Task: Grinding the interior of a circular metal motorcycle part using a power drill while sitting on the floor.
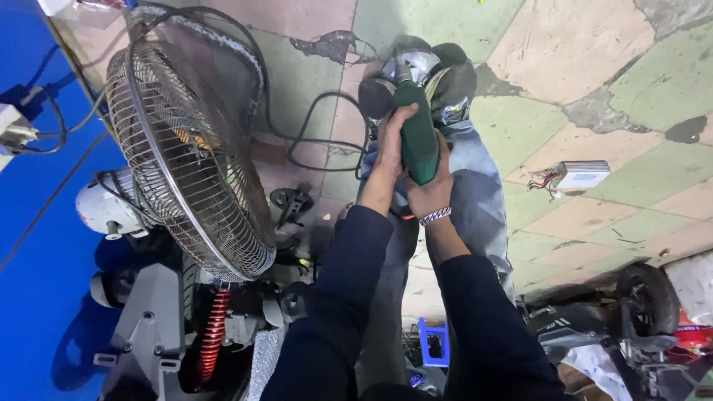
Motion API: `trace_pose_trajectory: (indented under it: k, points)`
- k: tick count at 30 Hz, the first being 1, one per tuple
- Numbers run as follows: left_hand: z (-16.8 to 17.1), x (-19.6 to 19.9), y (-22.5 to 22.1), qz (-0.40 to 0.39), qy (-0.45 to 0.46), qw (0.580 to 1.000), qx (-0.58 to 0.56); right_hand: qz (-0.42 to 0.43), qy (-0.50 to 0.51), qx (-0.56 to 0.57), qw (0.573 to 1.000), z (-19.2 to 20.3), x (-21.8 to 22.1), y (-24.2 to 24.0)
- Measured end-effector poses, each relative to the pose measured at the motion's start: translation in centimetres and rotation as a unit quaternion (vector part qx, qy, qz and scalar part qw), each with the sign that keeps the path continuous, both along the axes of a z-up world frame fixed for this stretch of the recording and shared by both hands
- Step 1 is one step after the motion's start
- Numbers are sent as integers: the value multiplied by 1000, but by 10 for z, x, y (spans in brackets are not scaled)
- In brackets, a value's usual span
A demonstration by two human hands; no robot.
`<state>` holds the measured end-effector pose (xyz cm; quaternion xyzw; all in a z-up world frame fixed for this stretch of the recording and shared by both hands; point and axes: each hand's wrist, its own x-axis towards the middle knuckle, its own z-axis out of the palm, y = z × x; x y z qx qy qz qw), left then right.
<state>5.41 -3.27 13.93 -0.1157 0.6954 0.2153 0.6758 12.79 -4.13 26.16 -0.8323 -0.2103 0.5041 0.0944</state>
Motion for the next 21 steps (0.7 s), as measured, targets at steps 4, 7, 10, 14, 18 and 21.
trace_pose_trajectory:
  k: [4,7,10,14,18,21]
  points:
    - [-7,2,-7,7,-22,1000,4,-2,-23,-20,1000,-14,0,-21]
    - [-8,10,-5,28,-47,998,-6,5,-26,-4,1000,-4,3,-8]
    - [-15,4,-11,14,-62,998,5,20,-32,-7,999,-11,0,-11]
    - [-14,3,-6,46,-54,997,-15,20,-33,-16,999,-7,-8,-5]
    - [-14,18,-5,37,-73,997,0,2,-65,-34,997,-4,-2,2]
    - [-5,20,2,16,-70,997,15,-6,-66,-31,997,-5,-1,3]
